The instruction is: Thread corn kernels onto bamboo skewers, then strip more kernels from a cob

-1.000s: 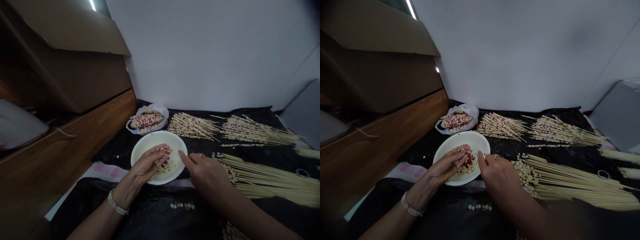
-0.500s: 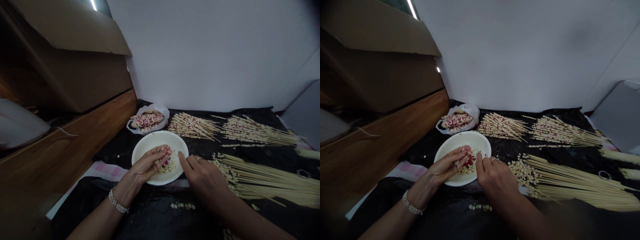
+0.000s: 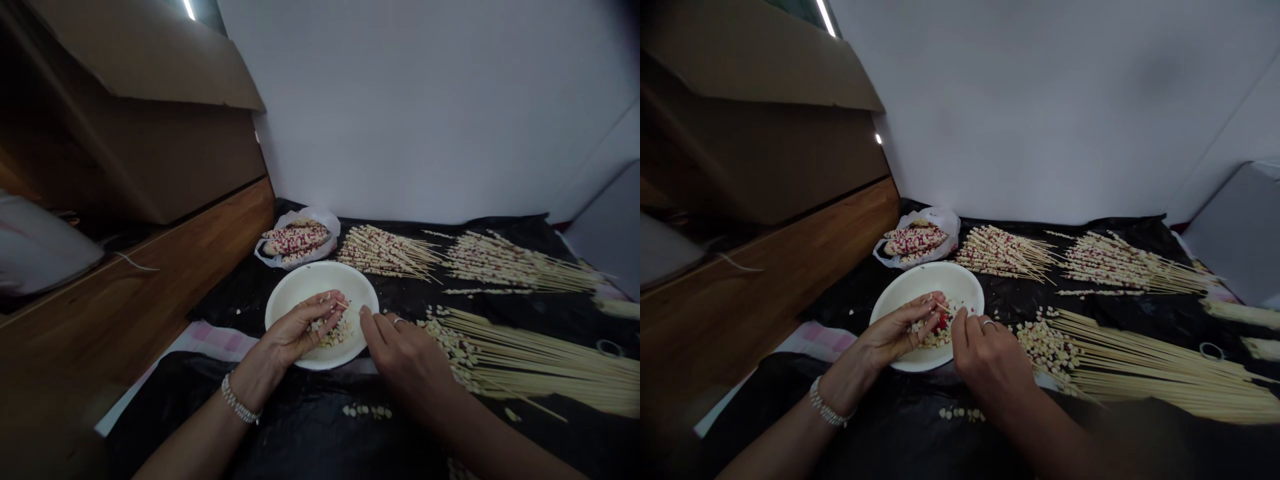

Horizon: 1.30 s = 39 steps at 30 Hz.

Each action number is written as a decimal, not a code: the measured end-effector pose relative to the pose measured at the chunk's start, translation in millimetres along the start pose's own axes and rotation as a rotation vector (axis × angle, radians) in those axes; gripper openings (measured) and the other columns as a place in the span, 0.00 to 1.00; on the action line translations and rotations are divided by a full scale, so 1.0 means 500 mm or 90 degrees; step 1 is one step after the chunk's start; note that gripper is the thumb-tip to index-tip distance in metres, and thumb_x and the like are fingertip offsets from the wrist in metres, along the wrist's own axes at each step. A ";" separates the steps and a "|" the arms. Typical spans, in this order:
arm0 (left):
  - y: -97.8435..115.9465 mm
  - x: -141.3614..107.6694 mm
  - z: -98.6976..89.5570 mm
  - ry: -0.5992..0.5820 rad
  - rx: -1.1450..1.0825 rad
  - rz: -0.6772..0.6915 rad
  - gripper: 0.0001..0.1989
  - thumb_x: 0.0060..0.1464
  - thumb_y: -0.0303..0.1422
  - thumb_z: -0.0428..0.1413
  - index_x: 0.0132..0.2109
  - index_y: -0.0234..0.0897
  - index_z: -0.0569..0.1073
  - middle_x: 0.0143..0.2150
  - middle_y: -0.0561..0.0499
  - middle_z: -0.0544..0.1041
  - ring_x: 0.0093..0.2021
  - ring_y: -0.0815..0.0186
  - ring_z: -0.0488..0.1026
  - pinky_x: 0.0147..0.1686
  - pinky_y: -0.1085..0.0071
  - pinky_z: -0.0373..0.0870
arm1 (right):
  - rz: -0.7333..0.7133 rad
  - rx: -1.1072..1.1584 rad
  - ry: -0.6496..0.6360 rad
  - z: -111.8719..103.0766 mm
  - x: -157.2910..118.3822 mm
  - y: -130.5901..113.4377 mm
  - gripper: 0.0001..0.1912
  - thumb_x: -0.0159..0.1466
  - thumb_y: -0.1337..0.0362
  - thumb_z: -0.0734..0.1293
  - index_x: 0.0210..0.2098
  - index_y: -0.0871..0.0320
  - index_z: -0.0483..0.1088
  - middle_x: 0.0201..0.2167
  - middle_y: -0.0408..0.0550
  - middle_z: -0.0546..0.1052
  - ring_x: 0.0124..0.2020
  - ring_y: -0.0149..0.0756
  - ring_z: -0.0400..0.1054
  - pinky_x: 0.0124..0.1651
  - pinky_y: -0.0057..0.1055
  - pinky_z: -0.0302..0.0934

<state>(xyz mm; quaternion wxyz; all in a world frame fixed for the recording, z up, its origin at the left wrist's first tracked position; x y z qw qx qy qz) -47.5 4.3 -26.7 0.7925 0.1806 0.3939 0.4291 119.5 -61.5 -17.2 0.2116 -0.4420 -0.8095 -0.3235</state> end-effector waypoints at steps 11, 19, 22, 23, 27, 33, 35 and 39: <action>-0.001 -0.008 0.015 0.001 0.016 0.024 0.11 0.51 0.20 0.58 0.43 0.27 0.76 0.42 0.42 0.79 0.43 0.65 0.77 0.45 0.74 0.75 | 0.030 0.025 -0.050 0.004 0.002 0.013 0.16 0.56 0.79 0.61 0.43 0.70 0.72 0.25 0.49 0.74 0.25 0.34 0.68 0.26 0.29 0.58; -0.003 -0.005 0.008 -0.001 0.012 0.001 0.09 0.50 0.19 0.58 0.40 0.29 0.77 0.33 0.47 0.79 0.34 0.71 0.77 0.36 0.80 0.75 | 0.036 0.049 -0.030 0.004 -0.001 0.014 0.17 0.54 0.79 0.61 0.43 0.70 0.72 0.24 0.48 0.73 0.23 0.34 0.67 0.24 0.29 0.56; 0.000 -0.003 0.008 0.017 0.004 -0.011 0.08 0.50 0.18 0.58 0.39 0.28 0.77 0.33 0.48 0.78 0.33 0.71 0.77 0.35 0.80 0.75 | 0.028 0.063 -0.018 0.005 -0.002 0.013 0.18 0.54 0.79 0.61 0.44 0.71 0.71 0.25 0.49 0.73 0.24 0.34 0.68 0.25 0.30 0.57; 0.000 -0.003 0.009 0.021 0.002 -0.014 0.08 0.50 0.18 0.58 0.38 0.28 0.77 0.33 0.48 0.78 0.33 0.71 0.76 0.36 0.80 0.75 | 0.026 0.063 -0.010 0.005 -0.003 0.013 0.19 0.54 0.79 0.60 0.44 0.72 0.71 0.25 0.49 0.73 0.24 0.35 0.68 0.25 0.30 0.57; 0.000 -0.004 0.010 0.021 0.015 -0.019 0.08 0.48 0.18 0.60 0.38 0.28 0.77 0.33 0.48 0.79 0.33 0.72 0.76 0.36 0.81 0.74 | 0.019 0.058 -0.003 0.012 -0.005 0.010 0.18 0.56 0.78 0.60 0.45 0.73 0.71 0.25 0.50 0.73 0.24 0.35 0.67 0.24 0.30 0.55; -0.022 -0.007 0.013 -0.050 0.060 -0.042 0.07 0.47 0.19 0.61 0.36 0.28 0.78 0.34 0.48 0.80 0.36 0.72 0.76 0.42 0.80 0.72 | 0.020 0.068 -0.020 0.020 -0.006 0.003 0.18 0.56 0.77 0.61 0.46 0.73 0.70 0.25 0.50 0.73 0.24 0.34 0.67 0.25 0.30 0.57; -0.023 -0.007 0.013 -0.072 0.043 -0.026 0.08 0.49 0.20 0.60 0.38 0.28 0.77 0.37 0.46 0.80 0.39 0.69 0.77 0.46 0.76 0.72 | 0.028 0.070 -0.040 0.019 -0.005 0.009 0.18 0.55 0.77 0.62 0.46 0.72 0.70 0.26 0.49 0.73 0.25 0.35 0.67 0.25 0.30 0.57; -0.011 -0.001 0.006 -0.084 0.001 -0.032 0.09 0.54 0.24 0.56 0.43 0.27 0.76 0.43 0.41 0.79 0.50 0.60 0.74 0.52 0.67 0.70 | 0.054 0.064 -0.069 0.014 -0.004 0.030 0.18 0.55 0.78 0.61 0.45 0.70 0.71 0.25 0.48 0.73 0.25 0.35 0.67 0.25 0.31 0.57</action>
Point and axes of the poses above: each hand's wrist, its own x-axis towards the middle knuckle, its own z-axis out of the palm, y = z × x, the point moved 1 cm from there along x, towards the middle knuckle
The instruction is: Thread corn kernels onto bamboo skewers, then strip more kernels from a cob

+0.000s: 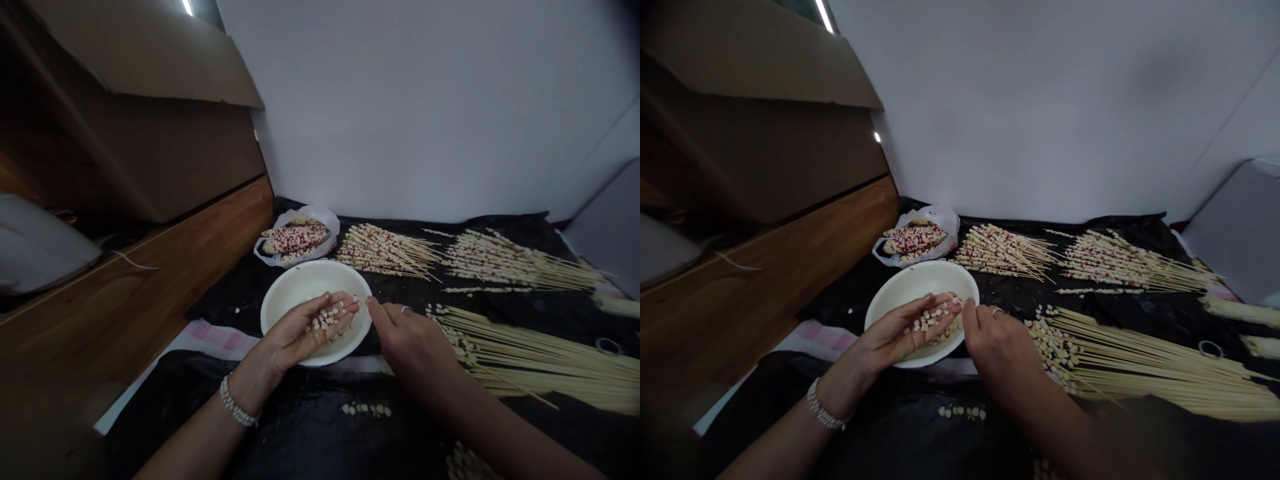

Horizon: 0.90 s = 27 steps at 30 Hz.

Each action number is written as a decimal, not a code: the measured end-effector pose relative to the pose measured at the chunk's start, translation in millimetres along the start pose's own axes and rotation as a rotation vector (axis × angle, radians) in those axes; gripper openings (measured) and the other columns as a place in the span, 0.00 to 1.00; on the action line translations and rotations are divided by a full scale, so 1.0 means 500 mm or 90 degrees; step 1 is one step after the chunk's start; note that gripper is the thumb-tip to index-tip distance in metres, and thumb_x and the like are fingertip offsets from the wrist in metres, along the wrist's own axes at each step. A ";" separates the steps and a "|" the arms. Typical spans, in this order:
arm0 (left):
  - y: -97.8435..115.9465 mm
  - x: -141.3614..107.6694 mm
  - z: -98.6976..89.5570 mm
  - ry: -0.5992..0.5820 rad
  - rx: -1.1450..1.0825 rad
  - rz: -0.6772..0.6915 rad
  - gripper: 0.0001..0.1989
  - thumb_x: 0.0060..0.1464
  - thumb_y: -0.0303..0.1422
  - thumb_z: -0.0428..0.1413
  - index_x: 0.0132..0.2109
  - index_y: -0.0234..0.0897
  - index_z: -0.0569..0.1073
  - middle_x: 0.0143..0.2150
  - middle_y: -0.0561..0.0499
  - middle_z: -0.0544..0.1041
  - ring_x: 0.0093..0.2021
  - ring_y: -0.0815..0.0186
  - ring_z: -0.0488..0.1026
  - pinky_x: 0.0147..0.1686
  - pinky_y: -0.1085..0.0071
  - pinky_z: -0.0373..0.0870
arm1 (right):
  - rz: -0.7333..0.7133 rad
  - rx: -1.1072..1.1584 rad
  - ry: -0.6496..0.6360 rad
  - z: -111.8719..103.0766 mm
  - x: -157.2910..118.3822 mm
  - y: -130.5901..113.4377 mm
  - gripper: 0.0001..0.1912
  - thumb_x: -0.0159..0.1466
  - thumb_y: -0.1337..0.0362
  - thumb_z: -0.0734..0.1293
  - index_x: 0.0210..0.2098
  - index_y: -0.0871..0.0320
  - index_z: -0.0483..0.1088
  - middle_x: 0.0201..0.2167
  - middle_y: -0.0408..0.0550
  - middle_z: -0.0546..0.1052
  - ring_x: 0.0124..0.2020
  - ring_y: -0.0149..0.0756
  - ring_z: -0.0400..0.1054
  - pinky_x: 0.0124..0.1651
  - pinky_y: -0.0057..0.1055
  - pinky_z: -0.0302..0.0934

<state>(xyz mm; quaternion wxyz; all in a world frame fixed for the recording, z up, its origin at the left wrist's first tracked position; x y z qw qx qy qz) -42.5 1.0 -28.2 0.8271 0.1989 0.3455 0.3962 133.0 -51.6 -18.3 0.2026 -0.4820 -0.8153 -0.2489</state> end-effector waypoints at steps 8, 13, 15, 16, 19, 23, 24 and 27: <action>0.011 0.001 -0.014 -0.022 0.046 0.035 0.14 0.52 0.20 0.56 0.47 0.24 0.75 0.50 0.37 0.76 0.56 0.58 0.70 0.56 0.70 0.65 | 0.013 0.020 -0.011 -0.006 0.003 0.010 0.18 0.55 0.78 0.61 0.44 0.66 0.71 0.25 0.45 0.72 0.24 0.35 0.66 0.25 0.31 0.54; 0.014 0.004 -0.018 -0.032 0.049 0.047 0.18 0.49 0.13 0.53 0.47 0.26 0.74 0.50 0.39 0.77 0.55 0.59 0.70 0.57 0.67 0.65 | -0.001 0.028 -0.020 -0.010 0.004 0.003 0.21 0.51 0.81 0.60 0.43 0.64 0.72 0.24 0.44 0.72 0.24 0.34 0.66 0.25 0.31 0.52; 0.015 0.005 -0.018 -0.031 0.054 0.045 0.19 0.49 0.13 0.53 0.48 0.26 0.74 0.50 0.39 0.77 0.55 0.59 0.71 0.56 0.68 0.66 | -0.005 0.034 -0.017 -0.009 0.003 0.001 0.21 0.50 0.80 0.60 0.42 0.64 0.72 0.23 0.44 0.72 0.23 0.34 0.66 0.25 0.31 0.51; 0.016 0.005 -0.018 -0.028 0.061 0.045 0.18 0.49 0.13 0.53 0.47 0.27 0.74 0.50 0.39 0.77 0.54 0.60 0.71 0.55 0.69 0.67 | -0.005 0.037 -0.015 -0.008 0.002 0.001 0.21 0.50 0.80 0.60 0.42 0.64 0.72 0.23 0.44 0.72 0.23 0.34 0.66 0.25 0.31 0.50; 0.017 0.005 -0.016 -0.019 0.074 0.052 0.15 0.51 0.15 0.55 0.45 0.28 0.75 0.49 0.40 0.78 0.53 0.61 0.72 0.53 0.73 0.69 | -0.002 0.037 -0.010 -0.006 0.002 0.001 0.21 0.50 0.80 0.60 0.41 0.64 0.72 0.23 0.44 0.72 0.22 0.34 0.65 0.24 0.31 0.48; 0.016 0.000 -0.010 0.008 0.075 0.061 0.13 0.50 0.17 0.57 0.44 0.27 0.76 0.47 0.40 0.78 0.50 0.62 0.74 0.50 0.75 0.71 | -0.002 0.037 -0.017 -0.005 0.002 0.002 0.22 0.50 0.80 0.59 0.42 0.63 0.72 0.23 0.44 0.72 0.22 0.33 0.65 0.25 0.30 0.47; 0.015 -0.002 -0.008 0.020 0.077 0.064 0.13 0.50 0.17 0.57 0.45 0.27 0.76 0.47 0.41 0.78 0.50 0.63 0.74 0.49 0.76 0.71 | -0.004 0.038 -0.018 -0.006 0.002 0.002 0.22 0.50 0.80 0.59 0.42 0.63 0.71 0.23 0.44 0.72 0.23 0.33 0.65 0.25 0.30 0.47; 0.014 -0.005 -0.003 0.050 0.090 0.080 0.14 0.51 0.19 0.58 0.45 0.30 0.76 0.47 0.43 0.78 0.47 0.66 0.76 0.47 0.78 0.72 | -0.005 0.033 -0.013 -0.006 0.002 0.002 0.22 0.50 0.80 0.59 0.42 0.64 0.71 0.23 0.44 0.72 0.23 0.32 0.65 0.25 0.30 0.48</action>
Point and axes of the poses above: each hand's wrist, its own x-axis towards the middle knuckle, its own z-axis out of the palm, y = z × x, the point moved 1 cm from there along x, towards the middle knuckle
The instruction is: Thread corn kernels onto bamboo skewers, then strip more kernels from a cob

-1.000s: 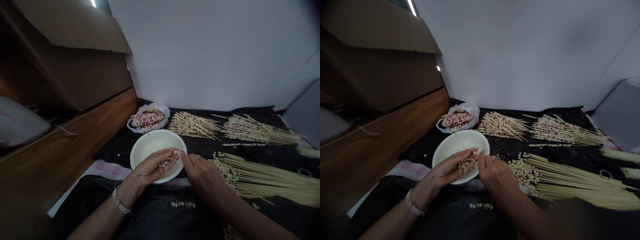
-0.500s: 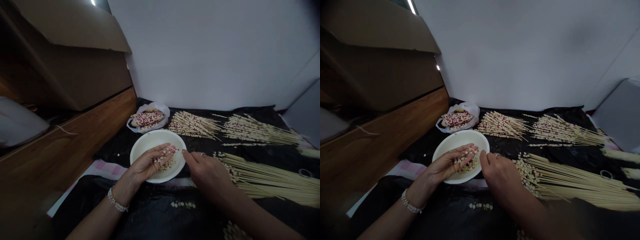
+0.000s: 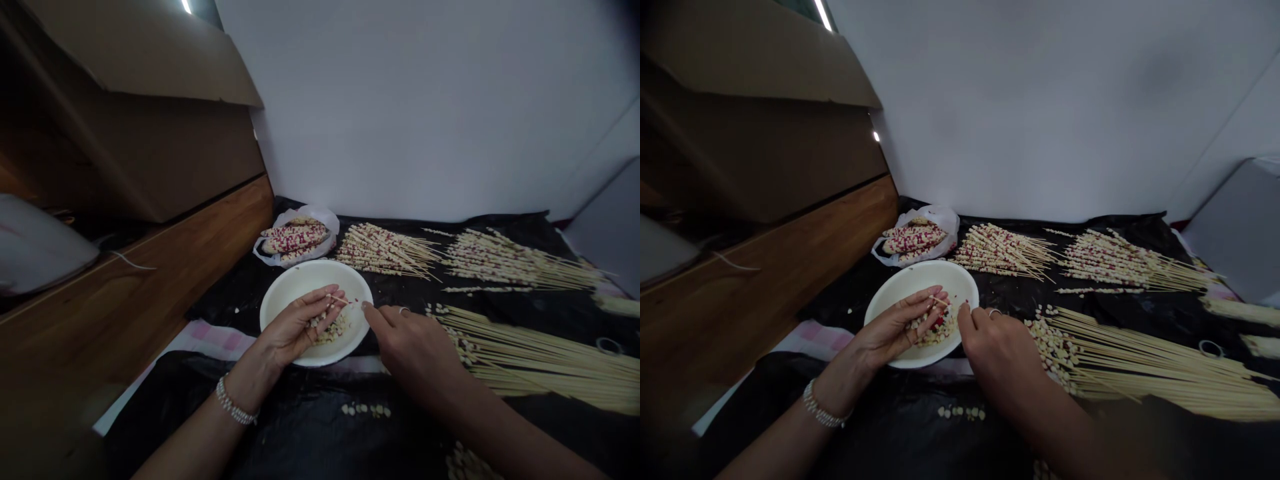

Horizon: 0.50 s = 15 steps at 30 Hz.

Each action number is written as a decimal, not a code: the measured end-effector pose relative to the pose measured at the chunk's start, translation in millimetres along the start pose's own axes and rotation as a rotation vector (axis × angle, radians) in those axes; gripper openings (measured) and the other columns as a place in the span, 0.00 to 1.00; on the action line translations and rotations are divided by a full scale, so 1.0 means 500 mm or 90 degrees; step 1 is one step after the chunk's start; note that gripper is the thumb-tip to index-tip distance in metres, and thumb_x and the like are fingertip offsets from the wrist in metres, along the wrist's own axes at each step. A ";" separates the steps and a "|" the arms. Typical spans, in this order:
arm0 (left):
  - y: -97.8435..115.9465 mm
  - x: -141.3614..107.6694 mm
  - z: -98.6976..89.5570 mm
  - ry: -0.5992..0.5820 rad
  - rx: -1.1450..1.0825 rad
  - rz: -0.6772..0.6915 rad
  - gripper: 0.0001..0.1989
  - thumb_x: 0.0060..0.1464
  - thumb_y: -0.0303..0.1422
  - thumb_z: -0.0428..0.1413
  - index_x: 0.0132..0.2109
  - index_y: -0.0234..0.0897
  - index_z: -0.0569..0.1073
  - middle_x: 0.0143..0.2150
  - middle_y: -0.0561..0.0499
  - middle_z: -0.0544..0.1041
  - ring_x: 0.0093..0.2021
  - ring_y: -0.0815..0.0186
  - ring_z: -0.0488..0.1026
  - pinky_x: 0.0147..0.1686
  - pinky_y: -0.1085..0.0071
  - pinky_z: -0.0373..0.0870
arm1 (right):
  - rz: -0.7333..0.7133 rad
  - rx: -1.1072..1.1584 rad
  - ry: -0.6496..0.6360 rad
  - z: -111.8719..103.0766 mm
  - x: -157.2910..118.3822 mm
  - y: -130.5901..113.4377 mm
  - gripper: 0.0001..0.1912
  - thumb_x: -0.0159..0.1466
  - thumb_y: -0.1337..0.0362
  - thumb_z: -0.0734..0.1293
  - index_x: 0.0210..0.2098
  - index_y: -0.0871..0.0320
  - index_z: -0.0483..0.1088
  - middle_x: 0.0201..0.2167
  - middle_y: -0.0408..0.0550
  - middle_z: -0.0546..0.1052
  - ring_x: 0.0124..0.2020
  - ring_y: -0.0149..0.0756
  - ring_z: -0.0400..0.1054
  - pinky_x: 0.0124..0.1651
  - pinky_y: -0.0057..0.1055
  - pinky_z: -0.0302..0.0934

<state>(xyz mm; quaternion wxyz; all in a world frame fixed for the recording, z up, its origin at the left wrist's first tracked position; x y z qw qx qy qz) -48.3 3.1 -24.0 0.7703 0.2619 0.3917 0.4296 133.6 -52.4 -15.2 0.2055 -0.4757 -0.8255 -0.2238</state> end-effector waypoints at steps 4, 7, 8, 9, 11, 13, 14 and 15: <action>-0.002 0.000 0.000 0.010 0.019 0.014 0.14 0.50 0.19 0.59 0.45 0.32 0.77 0.45 0.45 0.79 0.43 0.69 0.77 0.47 0.78 0.72 | -0.006 -0.006 0.016 -0.001 0.001 0.000 0.20 0.51 0.79 0.59 0.42 0.64 0.72 0.22 0.44 0.72 0.22 0.31 0.64 0.25 0.30 0.48; -0.002 0.001 -0.002 0.006 0.026 0.020 0.13 0.51 0.19 0.58 0.44 0.31 0.77 0.43 0.45 0.80 0.42 0.69 0.77 0.46 0.79 0.72 | -0.004 -0.001 0.019 -0.002 0.001 0.000 0.21 0.51 0.80 0.60 0.43 0.64 0.72 0.23 0.44 0.72 0.22 0.33 0.65 0.25 0.30 0.49; -0.002 0.002 -0.002 0.006 0.028 0.019 0.13 0.51 0.20 0.58 0.44 0.31 0.77 0.42 0.45 0.80 0.42 0.68 0.77 0.45 0.79 0.73 | -0.003 -0.001 0.016 -0.003 0.001 0.000 0.21 0.51 0.79 0.60 0.43 0.64 0.73 0.23 0.44 0.72 0.22 0.33 0.65 0.25 0.30 0.49; -0.002 0.002 -0.002 0.008 0.031 0.017 0.12 0.52 0.20 0.58 0.44 0.30 0.77 0.41 0.44 0.80 0.42 0.68 0.77 0.44 0.79 0.73 | -0.002 -0.004 0.014 -0.004 0.001 -0.001 0.22 0.50 0.79 0.60 0.43 0.64 0.73 0.23 0.44 0.72 0.23 0.34 0.66 0.25 0.31 0.49; -0.002 0.001 -0.001 0.009 0.034 0.012 0.11 0.52 0.21 0.58 0.44 0.30 0.77 0.41 0.44 0.80 0.41 0.68 0.78 0.44 0.78 0.73 | 0.002 -0.015 -0.004 -0.006 0.001 -0.001 0.22 0.50 0.79 0.61 0.43 0.64 0.73 0.23 0.45 0.72 0.23 0.34 0.66 0.25 0.31 0.50; -0.001 0.000 0.002 0.011 0.034 0.010 0.10 0.52 0.22 0.58 0.43 0.30 0.77 0.41 0.44 0.80 0.42 0.68 0.78 0.44 0.78 0.73 | 0.005 -0.028 -0.021 -0.008 0.001 -0.003 0.22 0.51 0.79 0.61 0.44 0.64 0.73 0.23 0.45 0.72 0.23 0.34 0.66 0.25 0.31 0.50; 0.000 -0.001 0.003 0.014 0.032 0.011 0.10 0.52 0.22 0.58 0.43 0.30 0.77 0.41 0.44 0.80 0.42 0.67 0.77 0.44 0.78 0.73 | 0.006 -0.031 -0.025 -0.008 0.001 -0.003 0.22 0.51 0.80 0.62 0.44 0.64 0.73 0.23 0.45 0.72 0.23 0.34 0.66 0.25 0.31 0.50; 0.000 -0.001 0.004 0.022 0.029 0.011 0.10 0.51 0.21 0.59 0.43 0.30 0.77 0.41 0.44 0.80 0.42 0.67 0.77 0.44 0.78 0.73 | 0.004 -0.033 -0.022 -0.009 0.001 -0.004 0.22 0.51 0.79 0.62 0.44 0.64 0.73 0.23 0.45 0.72 0.23 0.33 0.66 0.25 0.30 0.50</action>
Point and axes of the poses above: each hand's wrist, its own x-axis towards the middle knuckle, its own z-axis out of the palm, y = z × x, the point moved 1 cm from there along x, towards the middle knuckle
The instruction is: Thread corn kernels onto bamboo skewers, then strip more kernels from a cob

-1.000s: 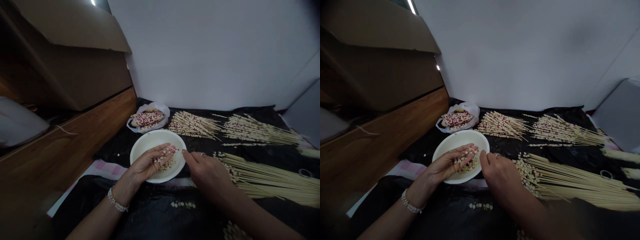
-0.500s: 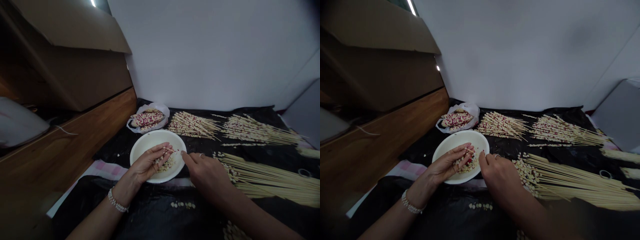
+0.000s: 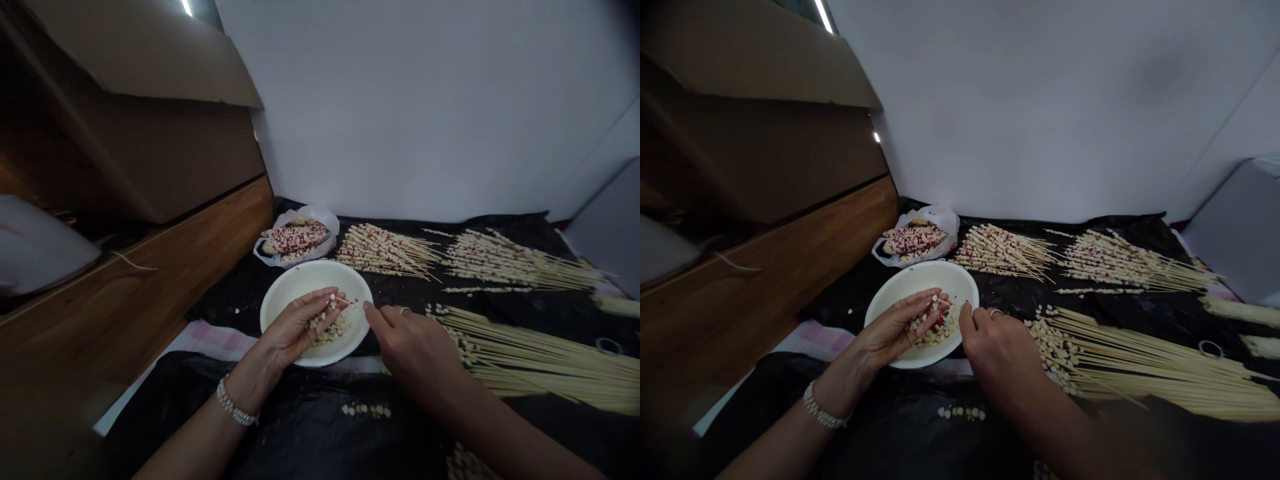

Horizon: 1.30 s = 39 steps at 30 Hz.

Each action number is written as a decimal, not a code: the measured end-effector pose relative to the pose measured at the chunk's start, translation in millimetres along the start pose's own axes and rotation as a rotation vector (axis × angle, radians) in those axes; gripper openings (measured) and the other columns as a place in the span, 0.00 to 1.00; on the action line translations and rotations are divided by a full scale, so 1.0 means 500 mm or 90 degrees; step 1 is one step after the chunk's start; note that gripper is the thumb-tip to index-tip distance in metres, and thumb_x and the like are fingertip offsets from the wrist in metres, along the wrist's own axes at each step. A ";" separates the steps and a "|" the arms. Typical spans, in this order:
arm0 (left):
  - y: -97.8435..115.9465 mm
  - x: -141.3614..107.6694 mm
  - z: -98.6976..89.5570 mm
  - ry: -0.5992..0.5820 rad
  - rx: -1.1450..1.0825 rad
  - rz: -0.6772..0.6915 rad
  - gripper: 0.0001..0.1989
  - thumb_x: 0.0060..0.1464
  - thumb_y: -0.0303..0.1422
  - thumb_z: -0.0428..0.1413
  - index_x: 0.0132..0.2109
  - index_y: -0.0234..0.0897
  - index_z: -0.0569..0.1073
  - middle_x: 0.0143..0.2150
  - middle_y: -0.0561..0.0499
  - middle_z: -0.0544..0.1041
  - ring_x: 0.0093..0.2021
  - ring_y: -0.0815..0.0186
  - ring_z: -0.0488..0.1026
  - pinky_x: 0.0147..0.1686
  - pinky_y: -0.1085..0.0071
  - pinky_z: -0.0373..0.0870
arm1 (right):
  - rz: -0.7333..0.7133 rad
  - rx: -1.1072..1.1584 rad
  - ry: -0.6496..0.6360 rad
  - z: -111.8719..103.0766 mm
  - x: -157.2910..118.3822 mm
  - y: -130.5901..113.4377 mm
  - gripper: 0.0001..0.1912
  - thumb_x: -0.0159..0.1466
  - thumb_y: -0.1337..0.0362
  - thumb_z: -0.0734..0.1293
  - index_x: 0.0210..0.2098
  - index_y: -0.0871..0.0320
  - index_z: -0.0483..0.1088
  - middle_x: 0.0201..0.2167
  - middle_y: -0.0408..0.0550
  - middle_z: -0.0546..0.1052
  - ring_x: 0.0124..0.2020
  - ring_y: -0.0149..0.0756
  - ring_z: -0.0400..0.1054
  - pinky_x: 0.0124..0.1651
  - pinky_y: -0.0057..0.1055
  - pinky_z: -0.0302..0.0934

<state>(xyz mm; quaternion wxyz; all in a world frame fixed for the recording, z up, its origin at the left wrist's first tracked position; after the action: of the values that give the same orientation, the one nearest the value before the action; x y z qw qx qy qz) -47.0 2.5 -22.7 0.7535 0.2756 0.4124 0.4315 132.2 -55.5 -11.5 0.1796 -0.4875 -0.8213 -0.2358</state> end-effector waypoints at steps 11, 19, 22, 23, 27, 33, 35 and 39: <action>-0.001 0.005 -0.006 0.021 -0.045 -0.004 0.09 0.50 0.20 0.59 0.41 0.28 0.77 0.40 0.42 0.80 0.40 0.66 0.78 0.43 0.77 0.74 | -0.030 -0.022 0.054 -0.007 0.003 0.006 0.22 0.51 0.79 0.62 0.45 0.67 0.73 0.23 0.46 0.72 0.24 0.35 0.66 0.26 0.32 0.52; -0.001 0.006 -0.009 0.038 -0.060 -0.007 0.09 0.49 0.20 0.59 0.40 0.29 0.77 0.38 0.43 0.80 0.41 0.66 0.77 0.43 0.76 0.74 | -0.030 -0.020 0.051 -0.008 0.003 0.006 0.23 0.50 0.79 0.62 0.45 0.67 0.73 0.24 0.46 0.72 0.24 0.36 0.66 0.27 0.32 0.53; 0.000 0.004 -0.005 0.029 -0.052 -0.011 0.09 0.49 0.20 0.60 0.40 0.29 0.77 0.36 0.45 0.80 0.40 0.68 0.77 0.43 0.78 0.73 | -0.029 -0.019 0.050 -0.010 0.004 0.006 0.23 0.50 0.79 0.63 0.45 0.66 0.73 0.23 0.46 0.72 0.24 0.36 0.66 0.26 0.32 0.53; 0.000 0.003 -0.005 0.026 -0.050 -0.009 0.08 0.49 0.21 0.60 0.40 0.29 0.77 0.36 0.46 0.80 0.39 0.68 0.77 0.43 0.78 0.73 | -0.030 -0.018 0.051 -0.011 0.004 0.006 0.23 0.50 0.79 0.63 0.45 0.66 0.73 0.23 0.45 0.72 0.24 0.36 0.66 0.26 0.32 0.53; 0.000 0.002 -0.005 0.031 -0.052 -0.006 0.08 0.49 0.20 0.60 0.39 0.30 0.77 0.36 0.47 0.80 0.38 0.69 0.77 0.42 0.79 0.73 | -0.028 -0.016 0.051 -0.014 0.005 0.004 0.24 0.49 0.79 0.63 0.45 0.66 0.73 0.24 0.46 0.72 0.24 0.36 0.67 0.26 0.33 0.53; 0.000 0.005 -0.006 0.029 -0.035 -0.014 0.08 0.50 0.21 0.60 0.39 0.30 0.77 0.35 0.47 0.80 0.37 0.69 0.77 0.43 0.78 0.73 | -0.033 -0.019 0.057 -0.011 0.004 0.002 0.23 0.50 0.79 0.62 0.45 0.66 0.74 0.23 0.46 0.72 0.24 0.36 0.66 0.27 0.33 0.53; 0.000 0.005 -0.004 0.035 -0.028 -0.008 0.07 0.50 0.21 0.59 0.39 0.30 0.77 0.34 0.47 0.80 0.37 0.70 0.77 0.42 0.78 0.73 | -0.034 -0.024 0.063 -0.011 0.004 0.001 0.22 0.51 0.78 0.63 0.45 0.66 0.74 0.23 0.46 0.72 0.24 0.37 0.66 0.27 0.33 0.53; 0.000 0.003 -0.001 0.037 -0.015 0.007 0.06 0.51 0.20 0.59 0.38 0.28 0.77 0.33 0.45 0.80 0.35 0.69 0.77 0.41 0.78 0.74 | -0.037 -0.036 0.074 -0.011 0.002 -0.003 0.20 0.53 0.77 0.62 0.44 0.67 0.74 0.23 0.47 0.71 0.24 0.37 0.66 0.27 0.33 0.53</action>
<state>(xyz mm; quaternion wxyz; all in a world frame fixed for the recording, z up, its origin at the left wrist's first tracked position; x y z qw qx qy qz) -47.1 4.0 -23.7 0.7422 0.2561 0.4273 0.4482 130.7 -58.3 -6.7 0.2066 -0.4539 -0.8161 -0.2921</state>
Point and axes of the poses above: each hand's wrist, its own x-axis towards the middle knuckle, its own z-axis out of the palm, y = z × x, the point moved 1 cm from there along x, towards the middle knuckle
